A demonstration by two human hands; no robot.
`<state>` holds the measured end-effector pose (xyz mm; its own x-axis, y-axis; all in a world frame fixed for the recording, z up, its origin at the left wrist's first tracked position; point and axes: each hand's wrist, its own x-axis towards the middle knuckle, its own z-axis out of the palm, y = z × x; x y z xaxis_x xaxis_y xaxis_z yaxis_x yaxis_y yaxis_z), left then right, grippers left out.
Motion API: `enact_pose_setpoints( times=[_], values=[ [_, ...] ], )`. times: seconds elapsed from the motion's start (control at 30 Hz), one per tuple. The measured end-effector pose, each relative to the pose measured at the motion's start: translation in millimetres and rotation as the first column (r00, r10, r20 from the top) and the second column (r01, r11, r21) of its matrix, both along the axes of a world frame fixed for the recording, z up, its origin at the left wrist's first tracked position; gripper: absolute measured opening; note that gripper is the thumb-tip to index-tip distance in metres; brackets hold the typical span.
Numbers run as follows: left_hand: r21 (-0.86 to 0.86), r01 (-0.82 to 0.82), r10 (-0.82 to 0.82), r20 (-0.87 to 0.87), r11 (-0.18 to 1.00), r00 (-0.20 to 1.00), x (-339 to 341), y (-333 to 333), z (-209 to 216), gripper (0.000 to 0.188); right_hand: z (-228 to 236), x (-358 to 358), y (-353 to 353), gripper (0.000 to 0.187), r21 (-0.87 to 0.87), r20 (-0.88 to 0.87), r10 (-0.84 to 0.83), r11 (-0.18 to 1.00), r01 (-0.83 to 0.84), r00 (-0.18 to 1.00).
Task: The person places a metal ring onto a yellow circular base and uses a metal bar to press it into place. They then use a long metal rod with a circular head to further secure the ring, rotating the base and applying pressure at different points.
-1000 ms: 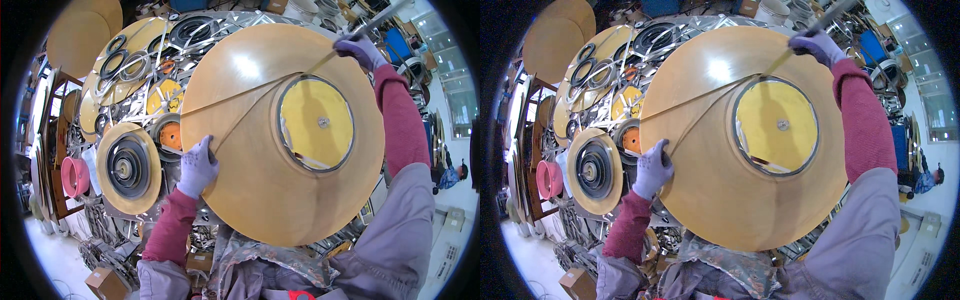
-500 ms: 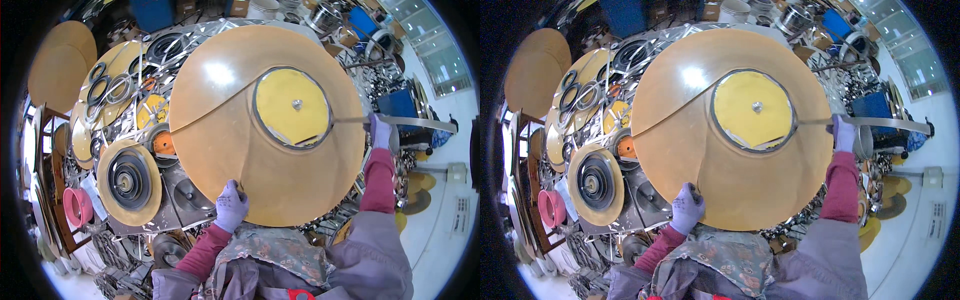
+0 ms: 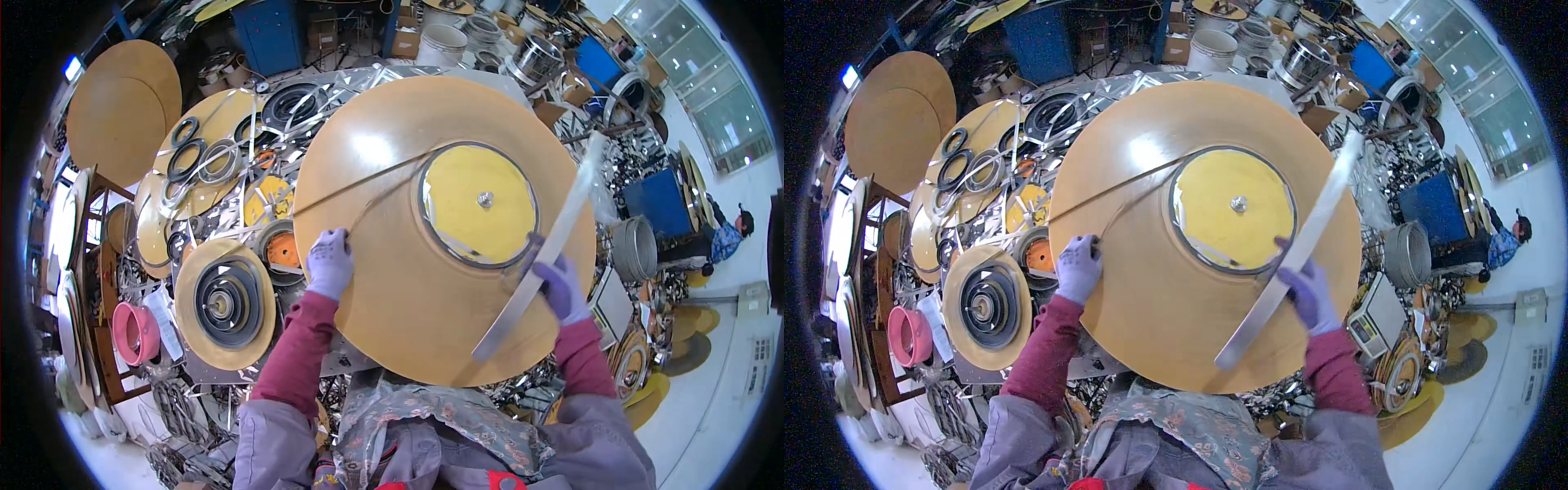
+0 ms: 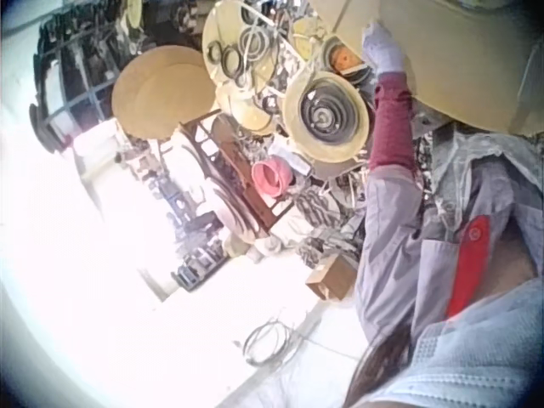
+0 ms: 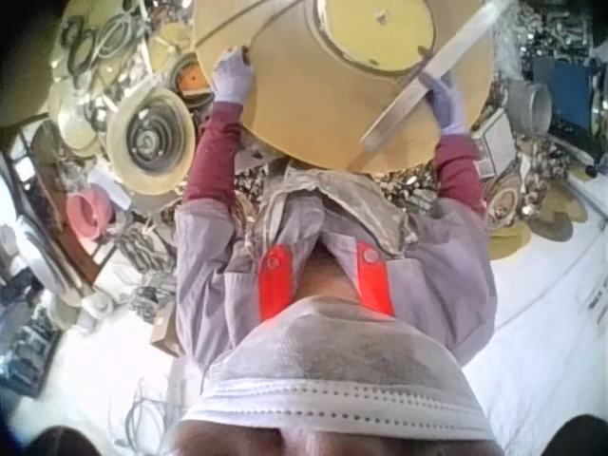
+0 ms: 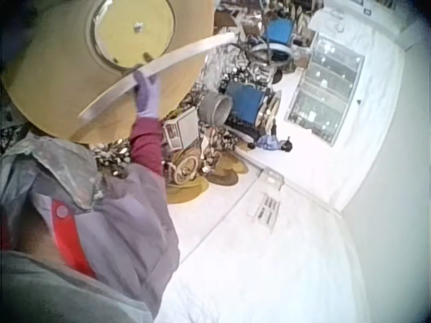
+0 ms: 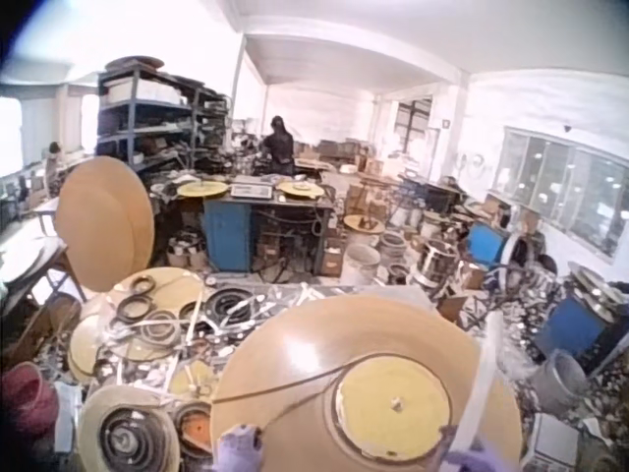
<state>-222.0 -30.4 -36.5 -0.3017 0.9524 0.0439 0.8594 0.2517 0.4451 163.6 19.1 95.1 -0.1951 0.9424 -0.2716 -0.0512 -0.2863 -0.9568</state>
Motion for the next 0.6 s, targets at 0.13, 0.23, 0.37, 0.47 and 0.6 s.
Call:
enact_pose_setpoints(
  times=[0.13, 0.23, 0.37, 0.47, 0.6],
  values=[
    [-0.126, 0.027, -0.029, -0.009, 0.992, 1.000, 32, 31, 6, 0.022, -34, -37, -28, 0.057, -0.018, 0.235, -0.023, 0.999, 0.028, 0.972],
    [-0.183, 0.076, -0.083, -0.031, 0.980, 0.996, 56, 50, 7, 0.022, -65, -42, 9, 0.051, 0.322, 0.565, -0.133, 0.944, -0.069, 0.814],
    [-0.221, 0.116, -0.138, -0.086, 0.968, 0.987, 78, 78, 11, 0.019, -92, -56, 57, 0.042, 0.401, 0.839, -0.176, 0.840, -0.365, 0.516],
    [-0.237, 0.137, -0.156, -0.064, 0.962, 0.986, 86, 104, 4, 0.020, -116, -57, 79, 0.040, 0.285, 0.932, -0.139, 0.853, -0.437, 0.336],
    [-0.291, 0.167, -0.179, -0.014, 0.942, 0.984, 91, 124, 14, 0.023, -116, -58, 85, 0.038, 0.255, 0.940, -0.121, 0.872, -0.418, 0.320]
  ],
)
